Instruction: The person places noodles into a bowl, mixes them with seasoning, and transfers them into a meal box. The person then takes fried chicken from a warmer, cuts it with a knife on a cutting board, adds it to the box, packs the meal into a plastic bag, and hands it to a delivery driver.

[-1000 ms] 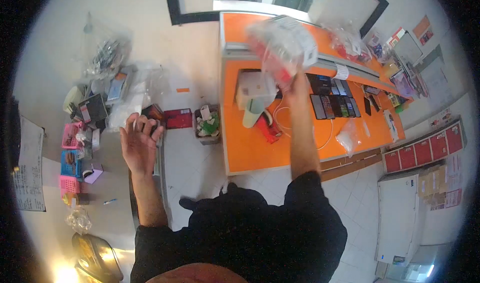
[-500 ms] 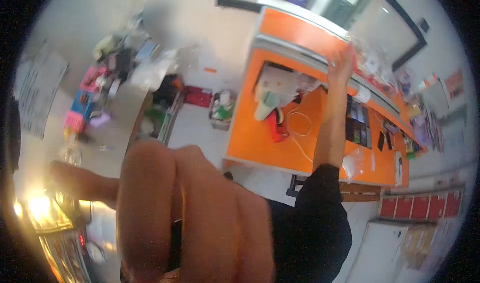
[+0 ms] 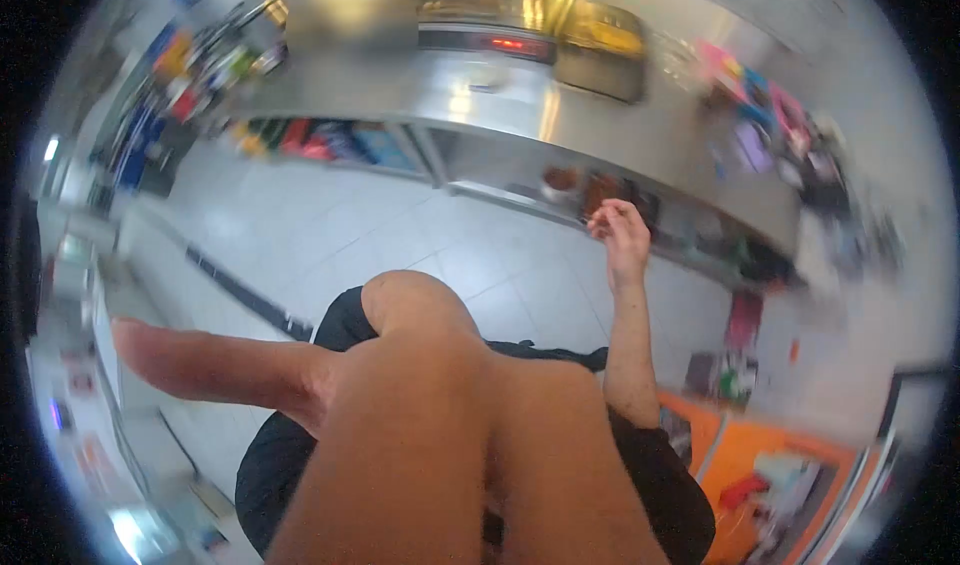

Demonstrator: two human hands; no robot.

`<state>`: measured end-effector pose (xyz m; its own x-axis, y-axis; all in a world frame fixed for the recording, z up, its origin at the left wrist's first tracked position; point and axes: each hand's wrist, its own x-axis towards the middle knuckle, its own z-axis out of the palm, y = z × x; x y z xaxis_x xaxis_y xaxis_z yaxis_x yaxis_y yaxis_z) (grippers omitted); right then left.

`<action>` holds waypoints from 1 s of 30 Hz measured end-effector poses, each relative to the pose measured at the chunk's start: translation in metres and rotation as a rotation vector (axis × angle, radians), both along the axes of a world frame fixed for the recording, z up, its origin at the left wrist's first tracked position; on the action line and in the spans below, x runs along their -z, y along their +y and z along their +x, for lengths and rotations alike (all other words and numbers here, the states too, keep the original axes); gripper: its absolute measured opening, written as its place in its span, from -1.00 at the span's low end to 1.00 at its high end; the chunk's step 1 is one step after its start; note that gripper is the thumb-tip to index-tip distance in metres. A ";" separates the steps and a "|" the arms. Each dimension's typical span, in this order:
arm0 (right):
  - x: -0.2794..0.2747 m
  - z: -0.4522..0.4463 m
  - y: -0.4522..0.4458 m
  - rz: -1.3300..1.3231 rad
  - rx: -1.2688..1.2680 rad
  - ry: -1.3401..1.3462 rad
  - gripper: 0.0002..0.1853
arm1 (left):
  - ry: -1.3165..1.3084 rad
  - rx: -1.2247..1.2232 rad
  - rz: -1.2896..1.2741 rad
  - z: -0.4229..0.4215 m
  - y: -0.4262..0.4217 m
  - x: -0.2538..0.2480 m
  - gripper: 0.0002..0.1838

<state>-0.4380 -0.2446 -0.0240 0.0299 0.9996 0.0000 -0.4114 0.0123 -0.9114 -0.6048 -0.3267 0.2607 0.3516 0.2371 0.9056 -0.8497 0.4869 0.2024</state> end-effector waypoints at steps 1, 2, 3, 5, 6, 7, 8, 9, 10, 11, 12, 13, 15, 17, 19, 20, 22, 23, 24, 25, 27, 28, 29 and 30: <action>0.002 -0.040 0.017 -0.056 -0.041 0.019 -0.85 | -0.006 -0.076 0.005 -0.036 0.006 0.006 -0.15; -0.001 -0.067 0.049 -0.004 -0.037 0.018 -0.85 | -0.013 -0.123 0.084 -0.072 0.000 0.010 -0.14; 0.006 -0.099 0.064 -0.053 -0.060 0.037 -0.85 | -0.012 -0.182 0.094 -0.101 0.004 0.014 -0.13; 0.027 -0.164 0.080 -0.098 -0.110 0.040 -0.85 | -0.011 -0.287 0.125 -0.161 0.002 0.029 -0.11; 0.036 -0.190 0.088 -0.106 -0.133 0.023 -0.85 | -0.014 -0.331 0.132 -0.190 0.006 0.035 -0.10; 0.046 -0.213 0.097 -0.106 -0.154 0.002 -0.85 | -0.018 -0.367 0.147 -0.217 0.005 0.042 -0.09; 0.066 -0.236 0.091 -0.106 -0.160 -0.030 -0.85 | -0.032 -0.407 0.172 -0.246 -0.001 0.053 -0.08; 0.027 -0.248 0.127 -0.203 -0.174 -0.107 -0.85 | -0.062 -0.458 0.087 -0.280 0.043 0.022 -0.07; 0.035 -0.273 0.143 -0.220 -0.177 -0.143 -0.85 | -0.074 -0.494 0.090 -0.312 0.054 0.027 -0.06; 0.046 -0.291 0.164 -0.226 -0.168 -0.154 -0.85 | -0.071 -0.532 0.090 -0.336 0.069 0.031 -0.05; 0.055 -0.301 0.201 -0.245 -0.150 -0.170 -0.85 | -0.074 -0.560 0.083 -0.360 0.099 0.033 -0.04; 0.058 -0.326 0.223 -0.268 -0.137 -0.155 -0.84 | -0.068 -0.594 0.093 -0.389 0.112 0.031 -0.03; 0.064 -0.393 0.269 -0.259 -0.170 -0.206 -0.84 | -0.060 -0.682 0.103 -0.454 0.135 0.027 0.00; 0.062 -0.489 0.319 -0.245 -0.279 -0.230 -0.84 | -0.044 -0.776 0.096 -0.520 0.164 0.015 0.02; 0.047 -0.632 0.366 -0.227 -0.407 -0.236 -0.83 | -0.021 -0.876 0.083 -0.595 0.192 0.003 0.04; 0.032 -0.702 0.378 -0.124 -0.556 -0.169 -0.83 | -0.007 -0.914 0.076 -0.626 0.200 -0.006 0.05; -0.008 -0.851 0.387 -0.119 -0.757 -0.132 -0.83 | 0.002 -0.994 0.075 -0.689 0.221 -0.017 0.07; 0.002 -0.878 0.394 -0.058 -0.894 -0.125 -0.82 | -0.041 -1.020 0.086 -0.708 0.221 -0.001 0.08; -0.010 -0.943 0.394 -0.028 -1.020 -0.148 -0.80 | -0.039 -1.057 0.093 -0.741 0.230 -0.001 0.09; -0.022 -1.002 0.386 0.006 -1.142 -0.170 -0.79 | -0.045 -1.098 0.092 -0.774 0.240 0.004 0.10; -0.026 -1.119 0.377 0.207 -1.347 -0.204 -0.81 | -0.047 -1.155 0.105 -0.844 0.253 0.009 0.12; -0.027 -1.171 0.374 0.308 -1.408 -0.254 -0.80 | -0.051 -1.181 0.113 -0.882 0.258 0.012 0.14; -0.028 -1.217 0.369 0.405 -1.462 -0.307 -0.80 | -0.060 -1.202 0.118 -0.920 0.262 0.013 0.15; -0.032 -1.257 0.369 0.506 -1.509 -0.360 -0.79 | -0.074 -1.226 0.120 -0.957 0.266 0.012 0.16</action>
<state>-1.6955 0.1247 0.0076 -0.9940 0.0164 0.1083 -0.1053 0.1295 -0.9860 -1.5613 -0.0604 0.2490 -0.0973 0.2883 0.9526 -0.7429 -0.6580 0.1232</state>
